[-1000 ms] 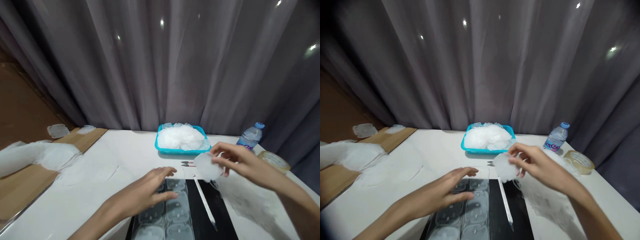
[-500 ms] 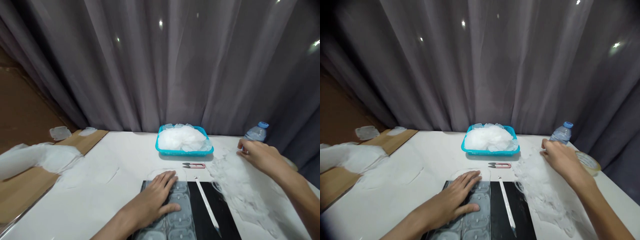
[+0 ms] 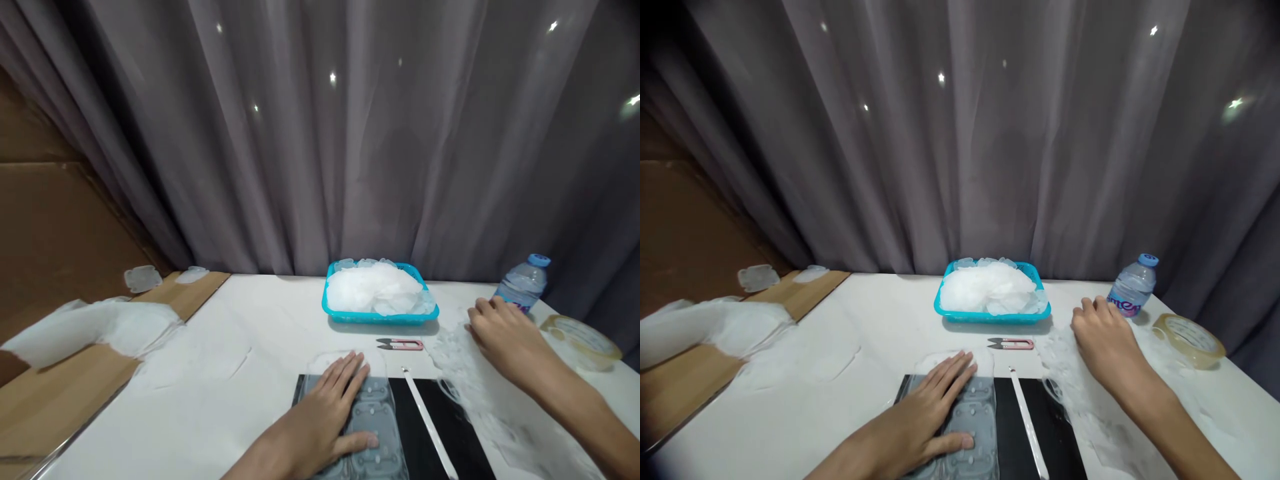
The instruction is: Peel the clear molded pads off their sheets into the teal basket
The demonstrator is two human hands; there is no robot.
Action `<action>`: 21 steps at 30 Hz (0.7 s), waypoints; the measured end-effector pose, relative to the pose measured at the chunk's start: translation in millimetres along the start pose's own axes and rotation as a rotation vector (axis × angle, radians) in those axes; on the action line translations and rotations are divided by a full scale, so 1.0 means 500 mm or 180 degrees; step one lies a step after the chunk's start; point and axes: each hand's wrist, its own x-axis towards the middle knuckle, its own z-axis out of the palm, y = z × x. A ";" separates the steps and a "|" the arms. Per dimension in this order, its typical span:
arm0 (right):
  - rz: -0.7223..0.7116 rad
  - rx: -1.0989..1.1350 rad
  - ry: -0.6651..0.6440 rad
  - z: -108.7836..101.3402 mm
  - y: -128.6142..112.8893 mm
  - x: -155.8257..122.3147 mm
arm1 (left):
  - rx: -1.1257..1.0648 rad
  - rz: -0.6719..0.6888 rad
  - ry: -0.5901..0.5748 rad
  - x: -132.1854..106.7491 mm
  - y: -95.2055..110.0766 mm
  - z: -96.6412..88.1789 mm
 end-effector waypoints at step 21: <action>0.0055 0.0739 0.0329 -0.027 0.030 -0.006 | 0.0182 -0.0050 0.0095 -0.003 -0.008 0.015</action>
